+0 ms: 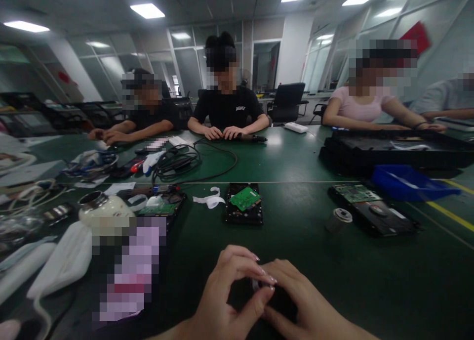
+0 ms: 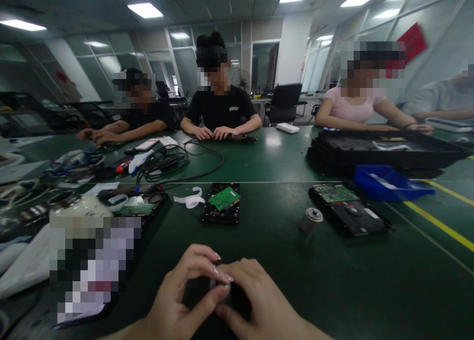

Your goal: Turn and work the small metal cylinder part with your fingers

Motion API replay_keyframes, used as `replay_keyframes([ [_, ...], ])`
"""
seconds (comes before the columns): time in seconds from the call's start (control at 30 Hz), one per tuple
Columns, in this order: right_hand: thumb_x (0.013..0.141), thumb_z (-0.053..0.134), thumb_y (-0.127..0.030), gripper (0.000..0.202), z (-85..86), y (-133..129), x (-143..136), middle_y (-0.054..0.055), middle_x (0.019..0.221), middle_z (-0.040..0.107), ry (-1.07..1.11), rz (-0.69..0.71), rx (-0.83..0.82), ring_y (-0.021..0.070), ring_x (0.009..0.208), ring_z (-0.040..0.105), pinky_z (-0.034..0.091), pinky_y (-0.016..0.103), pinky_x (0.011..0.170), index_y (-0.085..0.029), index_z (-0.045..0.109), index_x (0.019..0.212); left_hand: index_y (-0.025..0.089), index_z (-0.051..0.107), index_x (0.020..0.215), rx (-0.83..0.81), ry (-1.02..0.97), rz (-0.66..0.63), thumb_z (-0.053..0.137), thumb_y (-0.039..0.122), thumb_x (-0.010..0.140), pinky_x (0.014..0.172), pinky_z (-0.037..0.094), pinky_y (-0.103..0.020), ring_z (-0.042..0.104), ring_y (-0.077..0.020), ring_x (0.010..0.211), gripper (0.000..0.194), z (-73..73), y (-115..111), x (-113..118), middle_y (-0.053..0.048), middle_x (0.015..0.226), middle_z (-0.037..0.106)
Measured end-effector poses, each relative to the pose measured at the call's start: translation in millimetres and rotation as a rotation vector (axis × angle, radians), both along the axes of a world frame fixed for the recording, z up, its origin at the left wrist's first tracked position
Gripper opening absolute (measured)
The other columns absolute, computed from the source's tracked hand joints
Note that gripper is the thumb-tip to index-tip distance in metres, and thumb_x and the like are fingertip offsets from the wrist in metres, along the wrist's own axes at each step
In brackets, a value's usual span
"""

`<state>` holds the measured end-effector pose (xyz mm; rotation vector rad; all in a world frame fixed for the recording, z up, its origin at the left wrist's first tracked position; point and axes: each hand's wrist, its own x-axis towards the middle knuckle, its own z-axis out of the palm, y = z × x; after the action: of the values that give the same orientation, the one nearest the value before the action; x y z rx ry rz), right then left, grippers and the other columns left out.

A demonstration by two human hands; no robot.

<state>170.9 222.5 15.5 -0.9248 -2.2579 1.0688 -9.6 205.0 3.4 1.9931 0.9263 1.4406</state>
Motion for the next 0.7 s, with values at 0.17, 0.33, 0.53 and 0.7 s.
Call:
replay_keyframes([
  [0.17, 0.081, 0.060, -0.018, 0.032, 0.2, -0.1, -0.6, 0.009, 0.110, 0.066, -0.024, 0.002, -0.004, 0.0232, 0.101, 0.059, 0.047, 0.039, 0.091, -0.020, 0.060, 0.113, 0.023, 0.059, 0.097, -0.024, -0.010, 0.040, 0.061, 0.007, 0.081, 0.084, 0.050, -0.031, 0.059, -0.0199, 0.097, 0.023, -4.0, -0.2, -1.5, -0.002, 0.090, 0.069],
  [0.33, 0.082, 0.061, -0.019, 0.033, -0.4, -0.3, -0.7, 0.009, 0.109, 0.065, 0.001, 0.001, -0.006, 0.0234, 0.101, 0.058, 0.047, 0.039, 0.090, -0.020, 0.060, 0.115, 0.024, 0.057, 0.098, -0.028, -0.030, 0.026, 0.062, 0.006, 0.078, 0.083, 0.050, -0.031, 0.058, -0.0192, 0.097, 0.028, -9.0, -1.6, -1.4, -0.001, 0.090, 0.068],
  [0.53, 0.081, 0.061, -0.018, 0.035, -2.3, 0.1, 0.3, 0.010, 0.111, 0.064, -0.016, 0.008, 0.000, 0.0230, 0.102, 0.057, 0.046, 0.039, 0.092, -0.019, 0.058, 0.115, 0.025, 0.059, 0.100, -0.054, -0.002, 0.056, 0.063, 0.008, 0.079, 0.086, 0.050, -0.032, 0.059, -0.0202, 0.098, 0.027, -8.0, -2.5, -5.0, -0.001, 0.091, 0.067],
  [0.7, 0.080, 0.061, -0.017, 0.033, 0.7, -0.5, -0.2, 0.010, 0.109, 0.064, -0.030, -0.010, -0.006, 0.0241, 0.103, 0.057, 0.046, 0.040, 0.092, -0.019, 0.060, 0.113, 0.026, 0.065, 0.106, -0.042, 0.073, 0.041, 0.065, 0.010, 0.079, 0.092, 0.050, -0.034, 0.060, -0.0219, 0.105, 0.031, -7.8, -3.5, -10.0, -0.004, 0.105, 0.062],
])
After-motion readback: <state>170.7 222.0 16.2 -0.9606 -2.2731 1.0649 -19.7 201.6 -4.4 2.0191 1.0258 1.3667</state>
